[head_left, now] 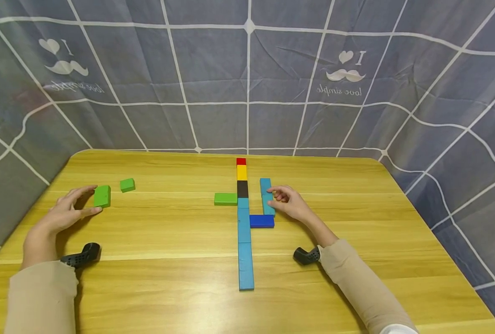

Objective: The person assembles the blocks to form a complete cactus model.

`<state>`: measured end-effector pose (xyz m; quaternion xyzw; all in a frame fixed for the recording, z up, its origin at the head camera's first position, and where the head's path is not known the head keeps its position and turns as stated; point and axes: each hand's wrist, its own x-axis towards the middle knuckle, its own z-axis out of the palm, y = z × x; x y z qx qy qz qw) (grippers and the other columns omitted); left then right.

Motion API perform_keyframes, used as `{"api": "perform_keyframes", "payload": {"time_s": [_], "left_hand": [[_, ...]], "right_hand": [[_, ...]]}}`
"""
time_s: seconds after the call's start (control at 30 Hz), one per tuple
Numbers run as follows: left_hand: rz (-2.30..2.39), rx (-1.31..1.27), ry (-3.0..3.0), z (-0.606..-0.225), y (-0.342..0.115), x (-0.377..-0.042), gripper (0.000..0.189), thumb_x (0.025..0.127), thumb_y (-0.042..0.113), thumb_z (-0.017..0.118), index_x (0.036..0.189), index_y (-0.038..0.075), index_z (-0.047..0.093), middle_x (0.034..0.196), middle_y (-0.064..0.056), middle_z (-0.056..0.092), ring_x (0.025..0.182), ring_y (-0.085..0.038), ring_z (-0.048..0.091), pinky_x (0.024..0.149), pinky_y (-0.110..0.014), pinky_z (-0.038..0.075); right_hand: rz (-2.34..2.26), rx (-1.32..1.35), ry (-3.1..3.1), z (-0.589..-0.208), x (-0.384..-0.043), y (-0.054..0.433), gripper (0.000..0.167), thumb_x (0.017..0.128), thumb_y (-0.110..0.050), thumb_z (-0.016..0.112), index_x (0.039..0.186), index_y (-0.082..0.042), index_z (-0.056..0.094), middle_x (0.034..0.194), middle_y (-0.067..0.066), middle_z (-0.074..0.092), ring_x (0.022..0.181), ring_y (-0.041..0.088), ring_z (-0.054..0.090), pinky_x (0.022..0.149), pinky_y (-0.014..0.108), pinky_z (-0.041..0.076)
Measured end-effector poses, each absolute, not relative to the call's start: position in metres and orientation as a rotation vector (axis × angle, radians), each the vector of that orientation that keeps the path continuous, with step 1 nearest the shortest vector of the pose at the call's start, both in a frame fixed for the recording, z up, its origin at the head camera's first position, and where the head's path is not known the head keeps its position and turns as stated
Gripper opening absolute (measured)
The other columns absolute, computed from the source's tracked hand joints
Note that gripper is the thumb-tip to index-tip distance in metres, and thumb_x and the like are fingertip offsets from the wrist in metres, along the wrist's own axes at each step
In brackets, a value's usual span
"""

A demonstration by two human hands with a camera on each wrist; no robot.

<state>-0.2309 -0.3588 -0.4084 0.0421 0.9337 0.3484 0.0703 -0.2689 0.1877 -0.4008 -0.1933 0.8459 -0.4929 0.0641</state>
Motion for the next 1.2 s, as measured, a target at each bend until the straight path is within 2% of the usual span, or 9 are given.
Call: {"api": "perform_keyframes", "payload": {"time_s": [0.17,0.33,0.4,0.47,0.77,1.0,1.2], "left_hand": [[1.056,0.094,2.859,-0.409,-0.356,-0.229,0.074,0.089,0.030,0.058,0.138,-0.010,0.020,0.135,-0.041,0.017,0.123,-0.060,0.000,0.091,-0.071,-0.005],[1.143,0.061,2.908,-0.412,-0.352,-0.228,0.070,0.087,0.026,0.060,0.134,-0.011,0.024,0.128,-0.039,0.026,0.115,-0.056,0.022,0.088,-0.068,0.015],[1.193,0.049,2.930,-0.411,-0.349,-0.229,0.068,0.087,0.025,0.061,0.134,-0.009,0.025,0.128,-0.036,0.025,0.112,-0.053,0.026,0.085,-0.065,0.022],[1.252,0.051,2.963,-0.409,-0.344,-0.232,0.065,0.087,0.022,0.061,0.133,-0.007,0.026,0.128,-0.033,0.024,0.111,-0.050,0.027,0.084,-0.063,0.024],[1.424,0.265,2.992,-0.390,-0.291,-0.260,0.063,0.083,0.011,0.065,0.132,-0.006,0.030,0.124,-0.029,0.031,0.107,-0.046,0.030,0.084,-0.061,0.024],[1.458,0.443,2.885,-0.401,-0.237,-0.284,0.062,0.081,0.007,0.068,0.131,-0.004,0.034,0.120,-0.027,0.039,0.108,-0.046,0.036,0.087,-0.059,0.029],[1.373,0.509,2.861,-0.412,-0.195,-0.303,0.063,0.078,0.011,0.072,0.130,0.001,0.038,0.119,-0.021,0.044,0.111,-0.040,0.038,0.094,-0.058,0.018]], "right_hand": [[-1.490,-0.596,2.559,-0.401,-0.269,0.188,0.035,0.083,-0.001,0.063,0.114,0.012,0.055,0.094,0.027,0.049,0.079,0.026,0.043,0.072,0.029,0.037],[-1.490,-0.591,2.547,-0.401,-0.268,0.188,0.035,0.083,-0.001,0.063,0.115,0.012,0.055,0.095,0.027,0.048,0.079,0.026,0.042,0.072,0.028,0.036],[-1.489,-0.589,2.546,-0.401,-0.268,0.188,0.035,0.083,-0.001,0.063,0.115,0.011,0.055,0.095,0.027,0.048,0.079,0.026,0.042,0.072,0.029,0.036],[-1.487,-0.587,2.547,-0.401,-0.268,0.188,0.035,0.084,-0.001,0.063,0.115,0.011,0.055,0.095,0.027,0.047,0.079,0.026,0.042,0.072,0.029,0.036],[-1.496,-0.583,2.544,-0.403,-0.269,0.189,0.035,0.084,-0.002,0.063,0.115,0.011,0.055,0.096,0.026,0.048,0.079,0.026,0.042,0.073,0.029,0.036],[-1.493,-0.581,2.541,-0.403,-0.269,0.190,0.036,0.084,-0.003,0.063,0.116,0.010,0.055,0.096,0.026,0.048,0.080,0.026,0.042,0.073,0.029,0.036],[-1.495,-0.588,2.545,-0.403,-0.270,0.189,0.035,0.083,-0.002,0.064,0.115,0.010,0.055,0.095,0.026,0.048,0.079,0.026,0.042,0.072,0.030,0.036]]}}
